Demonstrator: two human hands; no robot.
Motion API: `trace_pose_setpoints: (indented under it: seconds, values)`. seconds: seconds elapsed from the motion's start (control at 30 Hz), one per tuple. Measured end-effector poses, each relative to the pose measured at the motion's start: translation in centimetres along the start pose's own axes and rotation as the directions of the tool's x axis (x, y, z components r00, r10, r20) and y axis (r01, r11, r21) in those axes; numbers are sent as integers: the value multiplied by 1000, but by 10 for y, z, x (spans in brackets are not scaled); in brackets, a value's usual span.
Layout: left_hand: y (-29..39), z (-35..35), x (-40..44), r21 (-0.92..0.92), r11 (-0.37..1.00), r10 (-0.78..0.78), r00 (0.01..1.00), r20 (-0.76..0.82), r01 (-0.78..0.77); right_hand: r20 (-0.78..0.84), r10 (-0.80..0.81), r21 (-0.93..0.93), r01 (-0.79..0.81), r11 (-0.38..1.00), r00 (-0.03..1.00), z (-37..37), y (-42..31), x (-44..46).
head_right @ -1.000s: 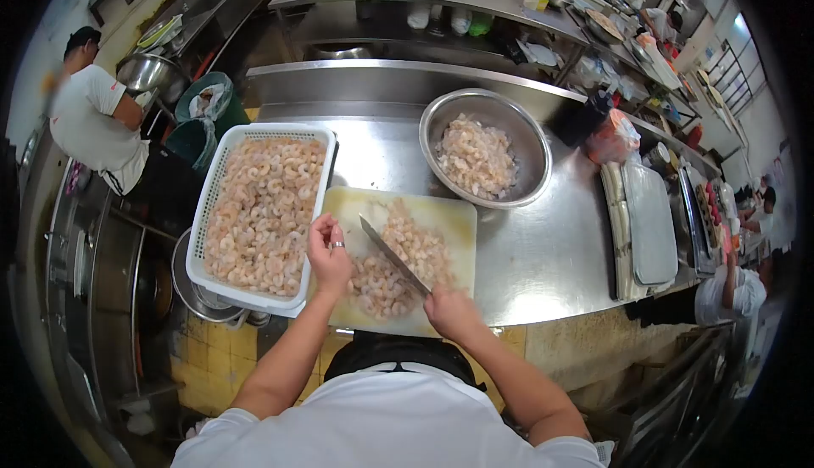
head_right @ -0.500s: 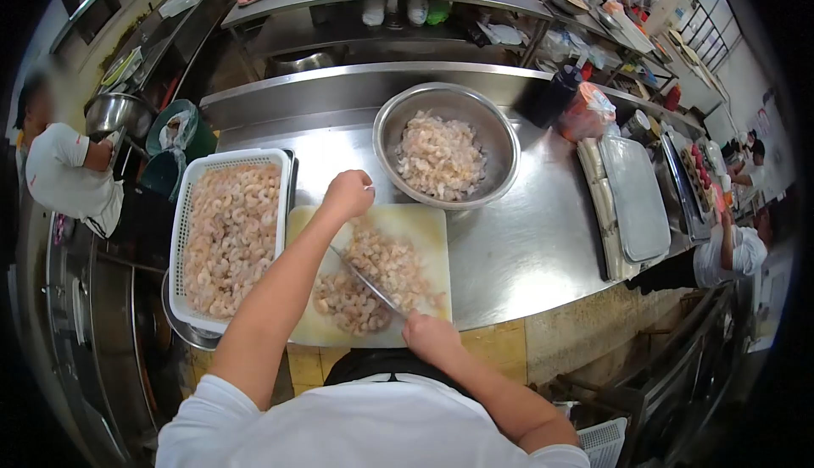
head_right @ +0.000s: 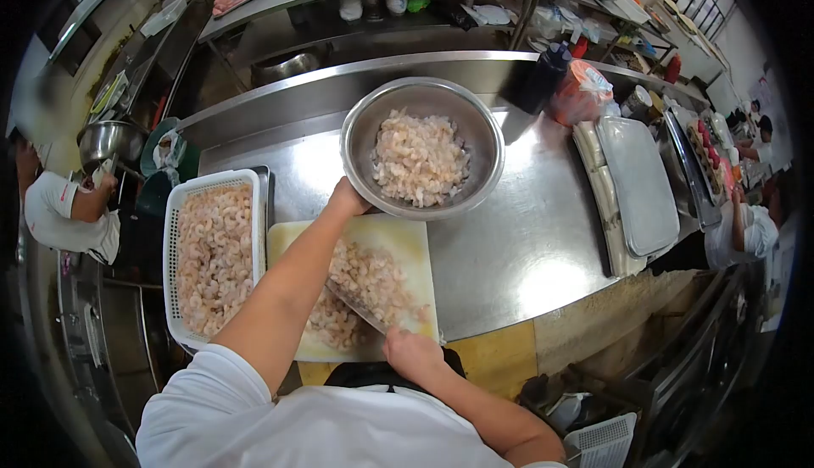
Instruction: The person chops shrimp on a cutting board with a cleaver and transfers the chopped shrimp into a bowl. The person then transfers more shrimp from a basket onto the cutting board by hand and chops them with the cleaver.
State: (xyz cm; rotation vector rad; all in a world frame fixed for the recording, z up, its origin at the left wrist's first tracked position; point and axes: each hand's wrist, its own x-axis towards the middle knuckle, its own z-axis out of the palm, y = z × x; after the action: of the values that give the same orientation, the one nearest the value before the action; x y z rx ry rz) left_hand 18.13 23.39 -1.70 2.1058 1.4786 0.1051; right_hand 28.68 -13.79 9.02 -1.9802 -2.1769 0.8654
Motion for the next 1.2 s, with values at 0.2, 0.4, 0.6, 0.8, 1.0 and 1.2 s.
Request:
trace_pose_setpoints:
  seconds: [0.2,0.4,0.6,0.8,1.0,1.2]
  values:
    - [14,-38,-22,226,970,-127,978,163,89,-16,-16,24,16,1000,1000,8,4,0]
    - [17,-82,-55,168,975,-158,984,78,143,24,32,10,-32,999,999,6,-1,3]
    - [22,-142,-161,-397,914,-129,987,-91,83,43,74,-33,-73,997,996,0,-6,4]
    - [-3,-91,-272,-723,684,-153,950,-271,-96,-5,121,13,-120,993,993,-6,-12,2]
    - [-33,-59,-330,-673,736,-308,848,-431,-75,-108,110,105,-99,990,988,-30,-30,-20]
    - [-23,6,-362,-236,855,265,781,-566,-461,-186,64,72,-52,996,980,-4,-37,-6]
